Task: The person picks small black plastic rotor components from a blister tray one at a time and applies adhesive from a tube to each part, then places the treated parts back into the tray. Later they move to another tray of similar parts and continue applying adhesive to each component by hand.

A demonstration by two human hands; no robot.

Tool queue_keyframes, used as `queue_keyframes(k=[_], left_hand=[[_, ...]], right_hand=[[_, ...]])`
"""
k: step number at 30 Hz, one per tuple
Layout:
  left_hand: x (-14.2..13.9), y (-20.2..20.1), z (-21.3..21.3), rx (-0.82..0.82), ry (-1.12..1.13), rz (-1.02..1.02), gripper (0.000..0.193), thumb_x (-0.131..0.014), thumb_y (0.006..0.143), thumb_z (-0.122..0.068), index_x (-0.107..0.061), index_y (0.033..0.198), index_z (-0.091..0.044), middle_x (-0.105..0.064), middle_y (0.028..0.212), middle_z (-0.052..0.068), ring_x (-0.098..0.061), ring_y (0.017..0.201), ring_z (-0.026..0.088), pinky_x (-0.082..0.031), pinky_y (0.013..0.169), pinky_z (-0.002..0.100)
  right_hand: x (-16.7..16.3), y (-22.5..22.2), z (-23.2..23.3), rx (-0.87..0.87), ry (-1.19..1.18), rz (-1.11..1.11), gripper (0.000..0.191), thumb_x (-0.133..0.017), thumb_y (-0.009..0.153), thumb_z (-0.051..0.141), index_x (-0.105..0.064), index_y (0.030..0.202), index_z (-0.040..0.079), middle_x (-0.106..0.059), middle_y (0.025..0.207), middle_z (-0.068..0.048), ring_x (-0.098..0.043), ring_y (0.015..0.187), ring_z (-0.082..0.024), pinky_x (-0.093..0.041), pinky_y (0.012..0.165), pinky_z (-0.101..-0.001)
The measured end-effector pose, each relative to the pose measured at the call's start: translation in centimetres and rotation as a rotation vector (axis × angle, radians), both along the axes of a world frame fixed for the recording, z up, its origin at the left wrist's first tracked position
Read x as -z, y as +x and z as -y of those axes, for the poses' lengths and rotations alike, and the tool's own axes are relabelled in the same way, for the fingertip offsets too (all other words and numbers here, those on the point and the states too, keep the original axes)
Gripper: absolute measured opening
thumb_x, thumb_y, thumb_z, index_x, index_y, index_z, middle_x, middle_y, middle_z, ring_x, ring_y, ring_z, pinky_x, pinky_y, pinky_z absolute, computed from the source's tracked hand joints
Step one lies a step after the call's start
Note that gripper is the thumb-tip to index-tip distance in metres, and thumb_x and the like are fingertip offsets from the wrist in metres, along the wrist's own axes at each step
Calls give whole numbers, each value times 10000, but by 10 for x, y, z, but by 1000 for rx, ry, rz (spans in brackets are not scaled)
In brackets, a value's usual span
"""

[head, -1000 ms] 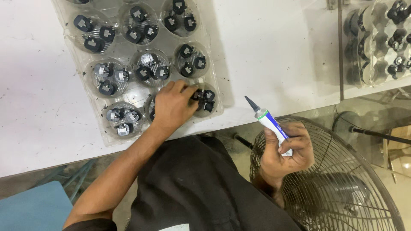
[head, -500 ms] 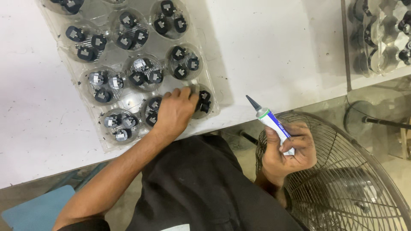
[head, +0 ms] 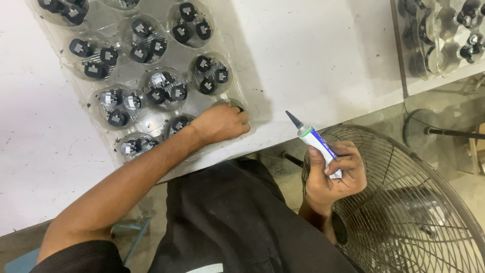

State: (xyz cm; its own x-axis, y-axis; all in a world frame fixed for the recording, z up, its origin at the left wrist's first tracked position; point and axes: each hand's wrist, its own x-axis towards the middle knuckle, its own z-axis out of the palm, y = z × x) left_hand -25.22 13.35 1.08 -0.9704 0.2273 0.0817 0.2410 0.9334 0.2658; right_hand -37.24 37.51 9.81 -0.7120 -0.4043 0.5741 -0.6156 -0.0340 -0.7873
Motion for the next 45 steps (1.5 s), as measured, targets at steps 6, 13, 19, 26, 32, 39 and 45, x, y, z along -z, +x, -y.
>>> queue_keyframes(k=[6,13,19,26,32,39,45], left_hand=[[-55,41,15,-106,311,-334,196,-709,791,-103,-620,966,-101,-656,1107,99,-696,928,278,-571,786,385],[-82,94,-12,-538,1735,-557,426,-812,851,165,-554,1074,-89,-613,1277,79,-697,1059,167,-613,912,314],[-112,120,-23,-633,1876,-648,457,-759,887,138,-538,1215,-91,-648,1248,133,-690,1134,191,-624,978,349],[-153,141,-29,-697,1653,-541,460,-783,857,156,-575,1227,-22,-702,1280,151,-675,1249,173,-581,1064,299],[-165,154,-32,-908,1471,-493,447,-794,830,192,-719,1241,32,-667,1263,145,-581,964,134,-526,876,264],[-175,160,-28,-907,1368,-555,455,-753,829,143,-681,1236,-47,-701,1213,20,-655,988,48,-570,883,190],[-174,167,-26,-940,1302,-487,521,-800,798,141,-711,1277,-43,-684,1132,25,-568,888,49,-519,826,185]], right_hand=[[-3,14,11,18,-208,165,413,-835,933,33,-433,875,105,-664,932,-144,-726,848,-216,-614,639,-311],[-7,40,30,-171,-250,435,364,-806,922,-18,-458,920,87,-714,1131,-267,-760,953,-255,-653,656,-288],[-18,79,45,-345,-171,351,368,-816,879,-55,-492,909,117,-703,1163,-257,-733,1079,-301,-643,873,-368],[-38,104,60,-327,-156,-21,451,-851,761,-107,-472,846,124,-702,959,-181,-742,927,-282,-653,780,-358],[-56,112,60,-316,-27,-130,432,-821,748,-132,-460,786,101,-694,926,-182,-714,968,-344,-683,803,-391],[-57,116,72,-343,-64,-272,426,-811,739,-124,-448,736,99,-686,919,-160,-735,931,-322,-685,759,-408],[-55,119,74,-362,-83,-294,368,-723,710,-170,-456,732,82,-674,913,-143,-736,886,-296,-687,725,-433]])
